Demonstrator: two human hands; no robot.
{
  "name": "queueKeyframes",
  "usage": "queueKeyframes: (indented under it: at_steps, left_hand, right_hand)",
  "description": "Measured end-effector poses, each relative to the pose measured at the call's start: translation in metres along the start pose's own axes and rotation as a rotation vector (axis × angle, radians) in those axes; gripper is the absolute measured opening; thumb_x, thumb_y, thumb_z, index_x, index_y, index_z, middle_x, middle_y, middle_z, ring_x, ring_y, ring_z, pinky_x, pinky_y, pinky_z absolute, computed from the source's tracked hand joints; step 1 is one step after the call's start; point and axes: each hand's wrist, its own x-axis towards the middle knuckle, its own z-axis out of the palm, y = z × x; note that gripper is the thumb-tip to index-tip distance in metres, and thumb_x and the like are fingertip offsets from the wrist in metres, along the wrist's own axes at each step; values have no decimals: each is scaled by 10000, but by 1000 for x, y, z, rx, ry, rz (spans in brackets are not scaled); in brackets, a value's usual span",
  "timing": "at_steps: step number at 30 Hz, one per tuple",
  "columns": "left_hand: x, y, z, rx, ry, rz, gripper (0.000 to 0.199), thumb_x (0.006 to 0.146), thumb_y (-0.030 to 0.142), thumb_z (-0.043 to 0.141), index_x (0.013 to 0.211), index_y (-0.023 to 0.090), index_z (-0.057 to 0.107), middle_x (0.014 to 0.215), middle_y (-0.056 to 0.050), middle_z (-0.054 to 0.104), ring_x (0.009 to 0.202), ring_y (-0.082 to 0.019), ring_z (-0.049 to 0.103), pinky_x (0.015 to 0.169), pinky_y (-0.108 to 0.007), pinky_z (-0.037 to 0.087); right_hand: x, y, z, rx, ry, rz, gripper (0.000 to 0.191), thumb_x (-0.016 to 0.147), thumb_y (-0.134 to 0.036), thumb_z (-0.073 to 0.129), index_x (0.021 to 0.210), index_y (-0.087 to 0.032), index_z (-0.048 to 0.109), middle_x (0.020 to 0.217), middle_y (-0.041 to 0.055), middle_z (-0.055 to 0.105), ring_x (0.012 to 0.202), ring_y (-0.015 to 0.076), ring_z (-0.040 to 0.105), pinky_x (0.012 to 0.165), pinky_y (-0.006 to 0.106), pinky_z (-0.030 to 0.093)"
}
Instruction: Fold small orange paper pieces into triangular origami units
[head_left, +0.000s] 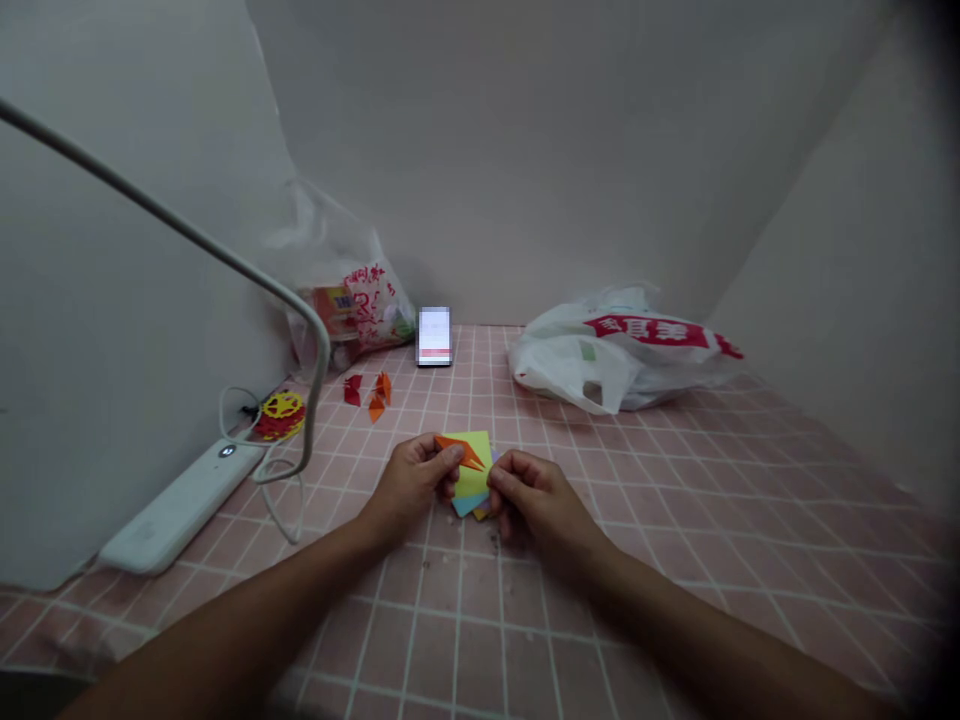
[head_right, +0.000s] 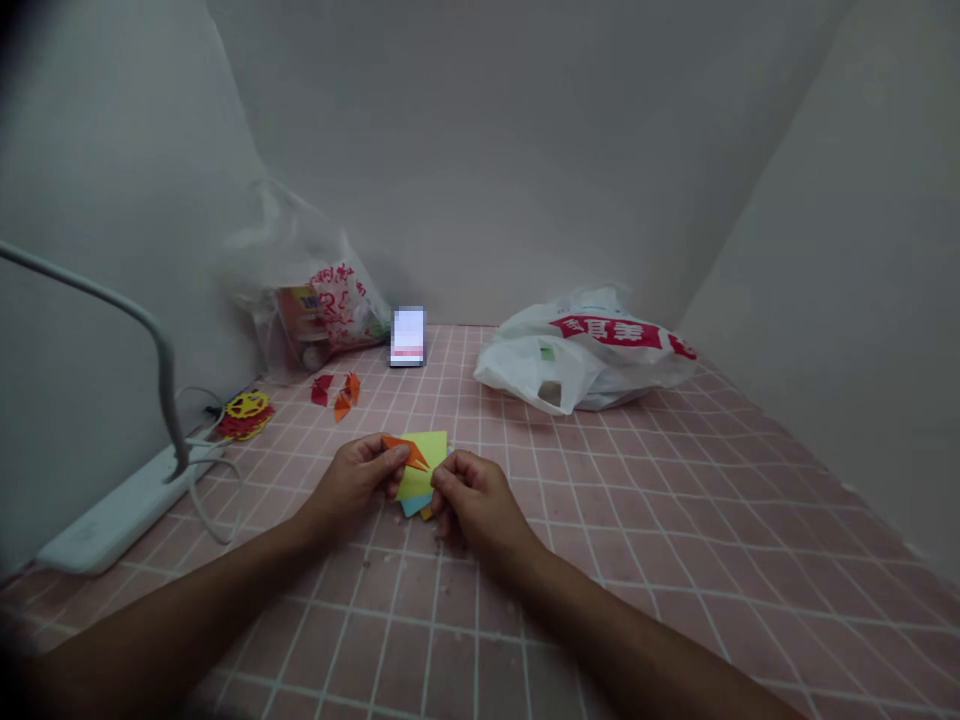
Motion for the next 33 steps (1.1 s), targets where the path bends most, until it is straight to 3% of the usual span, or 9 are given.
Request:
queueKeyframes:
  at_steps: [3, 8, 18, 25, 33]
  left_hand:
    - [0, 0, 0, 31, -29, 2, 310, 709, 404, 745, 707, 136, 590, 566, 42, 567, 450, -64, 487, 467, -194, 392]
    - [-3, -2, 3, 85, -109, -4, 310, 731, 418, 721, 741, 128, 611, 590, 31, 581, 464, -67, 495, 472, -199, 385]
    - [-3, -5, 4, 21, -81, 28, 300, 747, 400, 716, 701, 147, 562, 587, 36, 563, 469, -70, 488, 489, -210, 389]
    - [-5, -2, 1, 225, -234, 42, 282, 804, 405, 649, 717, 148, 574, 551, 38, 525, 477, -75, 440, 477, -206, 327]
    - [-4, -6, 4, 101, -234, 35, 291, 760, 370, 716, 891, 144, 588, 757, -14, 627, 616, -110, 576, 595, -246, 459]
  right_hand:
    - [1, 2, -1, 74, 9, -18, 355, 761, -518, 662, 730, -198, 512, 540, -49, 585, 322, 74, 464, 298, 165, 290]
    - [2, 3, -2, 10, -51, 23, 389, 761, -533, 673, 691, -182, 522, 490, -53, 546, 317, 64, 456, 308, 162, 290]
    - [1, 3, 0, -16, -60, 20, 349, 727, -464, 719, 713, -190, 504, 528, -52, 573, 339, 61, 471, 328, 162, 318]
    - [3, 5, -6, -80, -32, -55, 307, 818, -479, 646, 797, -204, 513, 465, -59, 551, 340, 73, 430, 339, 164, 294]
    - [4, 6, -2, 27, 28, -114, 262, 777, -381, 681, 759, -193, 499, 497, -55, 562, 395, 78, 475, 404, 181, 341]
